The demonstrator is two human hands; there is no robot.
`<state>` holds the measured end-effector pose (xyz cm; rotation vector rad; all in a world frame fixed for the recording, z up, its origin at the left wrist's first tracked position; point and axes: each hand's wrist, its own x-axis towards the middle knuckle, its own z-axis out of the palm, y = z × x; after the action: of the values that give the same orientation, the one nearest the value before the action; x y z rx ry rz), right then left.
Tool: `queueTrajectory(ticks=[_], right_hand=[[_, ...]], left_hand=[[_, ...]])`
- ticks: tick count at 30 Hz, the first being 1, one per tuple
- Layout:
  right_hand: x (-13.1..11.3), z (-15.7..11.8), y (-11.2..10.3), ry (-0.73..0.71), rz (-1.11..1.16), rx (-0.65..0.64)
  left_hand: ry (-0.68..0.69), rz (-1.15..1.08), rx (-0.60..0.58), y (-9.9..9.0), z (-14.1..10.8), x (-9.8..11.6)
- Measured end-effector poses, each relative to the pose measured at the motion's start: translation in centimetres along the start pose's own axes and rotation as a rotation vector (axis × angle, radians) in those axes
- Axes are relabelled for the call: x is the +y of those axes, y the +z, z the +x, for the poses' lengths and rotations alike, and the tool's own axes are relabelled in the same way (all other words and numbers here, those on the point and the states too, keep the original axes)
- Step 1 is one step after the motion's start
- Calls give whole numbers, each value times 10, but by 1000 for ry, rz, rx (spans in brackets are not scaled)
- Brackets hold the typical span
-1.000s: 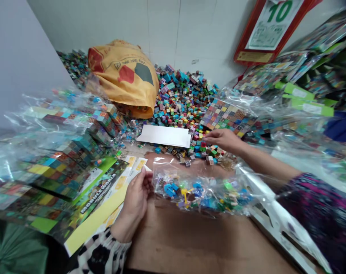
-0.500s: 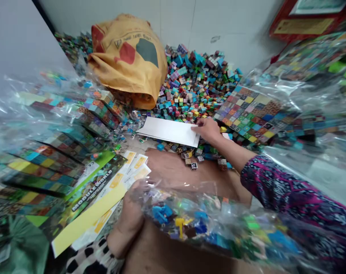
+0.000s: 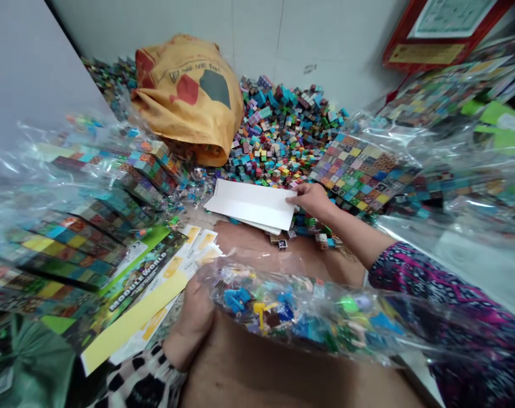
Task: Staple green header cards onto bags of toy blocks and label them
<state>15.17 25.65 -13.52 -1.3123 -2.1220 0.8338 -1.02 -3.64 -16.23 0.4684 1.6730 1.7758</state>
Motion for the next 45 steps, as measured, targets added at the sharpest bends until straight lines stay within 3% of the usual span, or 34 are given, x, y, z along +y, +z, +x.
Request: queueTrajectory(ticks=[10, 18, 22, 27, 30, 35, 38, 45], right_hand=[[-6, -1, -2, 62, 261, -3], [-24, -22, -1, 112, 421, -85], [-32, -29, -7, 76, 411, -20], [-32, -26, -16, -68, 237, 173], [-30, -29, -23, -244, 41, 255], [-21, -49, -28, -603, -306, 83], [-13, -59, -27, -743, -442, -14], [-5, -61, -23, -778, -560, 60]], left_hand=[[11, -1, -29, 2, 1, 0], [10, 4, -18, 2, 0, 1], [8, -1, -3, 2, 0, 2], [8, -6, -14, 3, 1, 4], [8, 1, -20, 4, 0, 7], [13, 4, -36, 4, -1, 7], [21, 3, -45, 4, 0, 5], [38, 23, -58, 4, 0, 7]])
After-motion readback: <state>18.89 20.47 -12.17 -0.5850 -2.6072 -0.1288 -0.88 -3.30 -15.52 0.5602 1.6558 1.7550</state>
